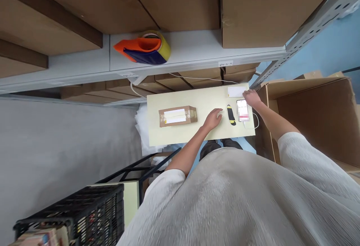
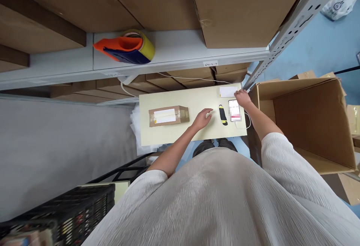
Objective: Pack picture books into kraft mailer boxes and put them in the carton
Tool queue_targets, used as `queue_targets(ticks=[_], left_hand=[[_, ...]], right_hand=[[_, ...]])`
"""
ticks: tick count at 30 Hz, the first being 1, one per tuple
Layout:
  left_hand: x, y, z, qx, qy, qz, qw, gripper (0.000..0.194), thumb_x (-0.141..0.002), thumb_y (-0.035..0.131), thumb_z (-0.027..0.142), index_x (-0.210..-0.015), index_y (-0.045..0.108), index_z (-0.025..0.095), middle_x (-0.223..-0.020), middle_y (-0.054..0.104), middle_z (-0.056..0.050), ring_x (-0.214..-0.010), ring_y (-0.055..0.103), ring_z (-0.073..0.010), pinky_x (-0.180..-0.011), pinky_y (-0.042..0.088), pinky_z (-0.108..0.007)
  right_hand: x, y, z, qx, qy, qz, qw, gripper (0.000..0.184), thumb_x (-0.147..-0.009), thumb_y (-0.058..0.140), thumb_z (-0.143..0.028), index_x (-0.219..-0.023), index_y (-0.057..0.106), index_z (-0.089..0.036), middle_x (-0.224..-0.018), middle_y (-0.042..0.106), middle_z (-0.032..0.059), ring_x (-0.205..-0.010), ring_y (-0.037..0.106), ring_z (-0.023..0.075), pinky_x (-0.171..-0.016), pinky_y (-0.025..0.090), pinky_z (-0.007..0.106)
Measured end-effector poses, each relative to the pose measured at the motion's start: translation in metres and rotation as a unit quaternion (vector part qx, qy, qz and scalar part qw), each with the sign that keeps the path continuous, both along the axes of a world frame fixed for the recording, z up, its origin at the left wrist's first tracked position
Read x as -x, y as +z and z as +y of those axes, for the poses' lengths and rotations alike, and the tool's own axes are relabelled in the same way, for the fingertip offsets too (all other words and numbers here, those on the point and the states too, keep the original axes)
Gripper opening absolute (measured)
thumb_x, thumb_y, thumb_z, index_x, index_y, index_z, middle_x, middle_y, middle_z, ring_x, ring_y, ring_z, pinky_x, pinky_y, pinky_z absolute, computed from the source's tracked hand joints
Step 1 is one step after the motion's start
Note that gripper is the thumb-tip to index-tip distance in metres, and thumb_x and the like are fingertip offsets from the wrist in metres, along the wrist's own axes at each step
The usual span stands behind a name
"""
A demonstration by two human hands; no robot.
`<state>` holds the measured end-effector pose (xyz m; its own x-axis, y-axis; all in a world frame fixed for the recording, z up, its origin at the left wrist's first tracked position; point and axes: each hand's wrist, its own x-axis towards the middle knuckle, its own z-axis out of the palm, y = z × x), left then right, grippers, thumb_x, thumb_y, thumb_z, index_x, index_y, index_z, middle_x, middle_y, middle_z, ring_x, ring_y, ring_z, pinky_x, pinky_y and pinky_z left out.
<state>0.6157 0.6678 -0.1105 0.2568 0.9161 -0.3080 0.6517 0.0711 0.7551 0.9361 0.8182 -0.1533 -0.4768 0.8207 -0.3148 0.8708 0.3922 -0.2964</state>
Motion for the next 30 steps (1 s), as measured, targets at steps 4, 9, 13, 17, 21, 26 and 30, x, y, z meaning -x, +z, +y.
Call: queue_targets(ticks=[4,9,13,17,21,26,30], left_hand=[[-0.002,0.000,0.000,0.006,-0.001,0.000,1.000,0.046,-0.107,0.054,0.019,-0.150,0.070,0.024,-0.154,0.071,-0.009,-0.144,0.066,-0.0265,-0.127,0.052,-0.045],[-0.005,0.004,0.006,0.011,-0.001,-0.009,1.000,0.045,-0.107,0.055,0.020,-0.148,0.071,0.023,-0.154,0.071,-0.009,-0.140,0.069,-0.0261,-0.125,0.054,-0.044],[-0.010,0.006,0.010,0.013,0.004,-0.014,1.000,0.045,-0.107,0.053,0.020,-0.148,0.071,0.023,-0.152,0.072,-0.009,-0.136,0.070,-0.0262,-0.123,0.056,-0.044],[-0.013,0.005,0.015,0.005,0.004,-0.016,1.000,0.045,-0.106,0.053,0.019,-0.147,0.072,0.024,-0.149,0.073,-0.009,-0.133,0.071,-0.0263,-0.123,0.056,-0.046],[-0.020,0.007,0.029,-0.005,0.015,-0.035,0.999,0.043,-0.105,0.054,0.017,-0.143,0.073,0.023,-0.147,0.074,-0.010,-0.134,0.071,-0.0262,-0.121,0.056,-0.045],[-0.044,0.010,0.065,-0.004,0.072,-0.095,0.993,0.042,-0.104,0.056,0.017,-0.142,0.073,0.023,-0.149,0.073,-0.010,-0.131,0.072,-0.0261,-0.117,0.059,-0.045],[-0.068,0.011,0.099,-0.002,0.145,-0.167,0.975,0.047,-0.104,0.058,0.014,-0.148,0.068,0.024,-0.152,0.072,-0.012,-0.139,0.069,-0.0264,-0.118,0.058,-0.043]], right_hand=[[0.003,0.001,0.001,-0.010,0.011,-0.008,1.000,0.036,-0.098,0.057,-0.019,-0.123,0.081,-0.011,-0.119,0.079,0.0276,-0.121,0.066,0.0425,-0.113,0.045,0.063],[0.003,0.005,0.010,0.006,0.012,-0.012,1.000,0.036,-0.096,0.055,-0.018,-0.116,0.084,-0.011,-0.110,0.081,0.0282,-0.115,0.068,0.0425,-0.108,0.047,0.062],[0.004,0.007,0.015,0.016,0.019,-0.018,1.000,0.036,-0.095,0.056,-0.017,-0.116,0.085,-0.011,-0.113,0.081,0.0288,-0.116,0.069,0.0428,-0.108,0.047,0.061],[0.005,0.012,0.013,0.004,0.006,-0.013,1.000,0.041,-0.093,0.061,-0.017,-0.126,0.084,-0.012,-0.121,0.081,0.0282,-0.122,0.068,0.0444,-0.110,0.046,0.063],[0.010,0.025,0.010,-0.027,-0.006,-0.001,1.000,0.045,-0.096,0.056,-0.015,-0.134,0.080,-0.008,-0.129,0.076,0.0295,-0.119,0.069,0.0435,-0.105,0.052,0.058],[0.027,0.046,0.005,-0.069,-0.043,0.111,0.990,0.041,-0.105,0.045,-0.021,-0.130,0.078,-0.016,-0.143,0.071,0.0224,-0.124,0.069,0.0390,-0.102,0.061,0.054],[0.048,0.056,-0.003,-0.091,-0.089,0.199,0.972,0.034,-0.106,0.046,-0.024,-0.117,0.078,-0.022,-0.159,0.061,0.0185,-0.132,0.068,0.0354,-0.112,0.060,0.055]])
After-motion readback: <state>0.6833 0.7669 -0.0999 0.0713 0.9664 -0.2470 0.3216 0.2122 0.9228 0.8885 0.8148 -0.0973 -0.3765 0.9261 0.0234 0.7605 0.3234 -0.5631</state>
